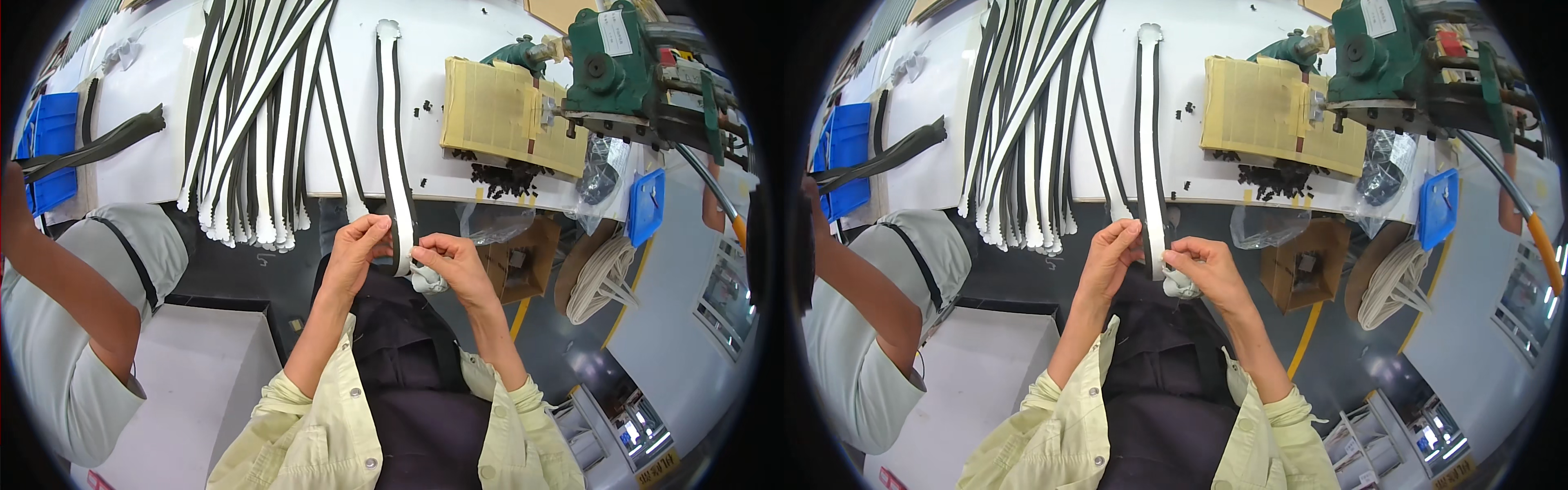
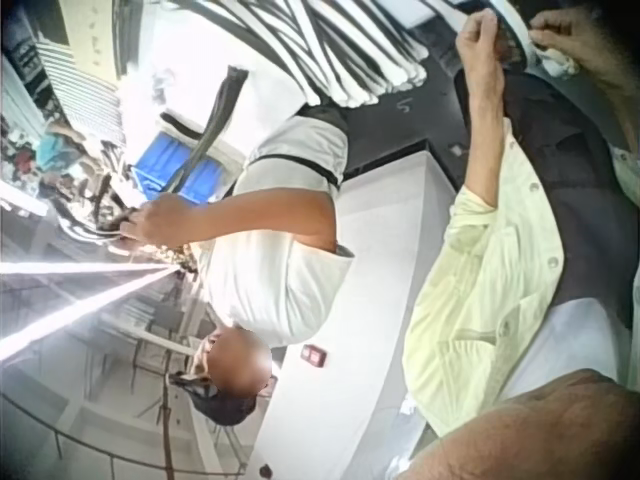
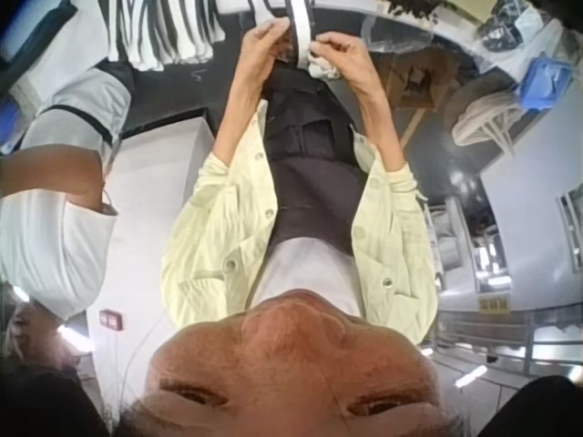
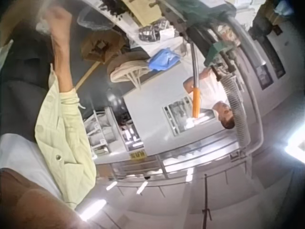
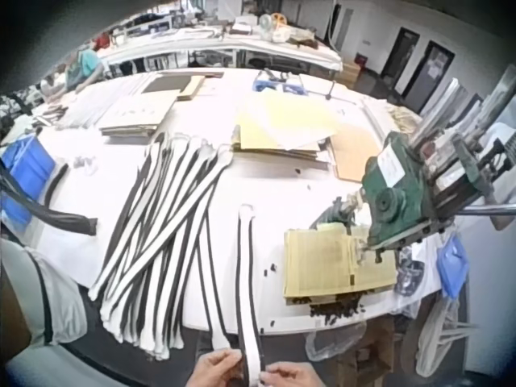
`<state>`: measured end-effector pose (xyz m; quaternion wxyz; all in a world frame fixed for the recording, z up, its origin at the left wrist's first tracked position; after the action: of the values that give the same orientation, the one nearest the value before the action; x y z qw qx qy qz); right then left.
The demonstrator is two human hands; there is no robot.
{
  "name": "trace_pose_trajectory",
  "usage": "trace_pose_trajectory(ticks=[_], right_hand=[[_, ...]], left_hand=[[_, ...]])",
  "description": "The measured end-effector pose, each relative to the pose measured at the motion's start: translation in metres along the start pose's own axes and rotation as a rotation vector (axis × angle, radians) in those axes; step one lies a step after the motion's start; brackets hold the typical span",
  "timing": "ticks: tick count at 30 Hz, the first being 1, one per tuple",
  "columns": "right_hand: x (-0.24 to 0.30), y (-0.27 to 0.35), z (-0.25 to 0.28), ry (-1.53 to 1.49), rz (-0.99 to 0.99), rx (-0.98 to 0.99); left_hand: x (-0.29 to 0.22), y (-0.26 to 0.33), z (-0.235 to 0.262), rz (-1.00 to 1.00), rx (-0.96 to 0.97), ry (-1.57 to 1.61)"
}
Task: The person assembles long, flexible black and white cable-like components by hand at a factory workstation. They repeatedly pick up the components, align the ends, and press them together to join them. After assembling a batch, the person gathers the finished items and carries them to a different table in the facility.
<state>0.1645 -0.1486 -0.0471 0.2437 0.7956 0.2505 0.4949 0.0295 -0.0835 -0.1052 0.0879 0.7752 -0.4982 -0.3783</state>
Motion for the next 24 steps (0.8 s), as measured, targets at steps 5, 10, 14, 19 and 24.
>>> trace_pose_trajectory(ticks=[5,10,14,19,24], right_hand=[[0.010,0.006,0.001,0.155,-0.047,-0.026],[0.008,0.005,0.004,0.290,-0.052,-0.029],[0.011,0.004,0.002,0.344,-0.068,-0.031],[0.006,0.002,0.006,0.372,-0.065,-0.048],[0.008,0.004,0.009,0.367,-0.070,-0.059]], left_hand=[[-0.013,0.005,-0.007,0.044,-0.030,-0.246],[-0.010,0.005,-0.008,0.053,-0.051,-0.321],[-0.009,0.004,-0.008,-0.003,-0.081,-0.432],[-0.008,0.006,-0.012,-0.041,-0.162,-0.584],[-0.002,0.003,-0.017,-0.042,-0.078,-0.553]])
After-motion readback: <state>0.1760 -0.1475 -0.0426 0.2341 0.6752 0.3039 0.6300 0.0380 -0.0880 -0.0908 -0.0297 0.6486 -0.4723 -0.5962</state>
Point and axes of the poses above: each hand's wrist, its own y-axis away from the middle knuckle, its own z-axis out of the back of the hand, x = y × z, the point moved 8 cm from there along -y, towards the middle knuckle, and after that the axes turned 15 degrees about x, right-handed, at the moved point
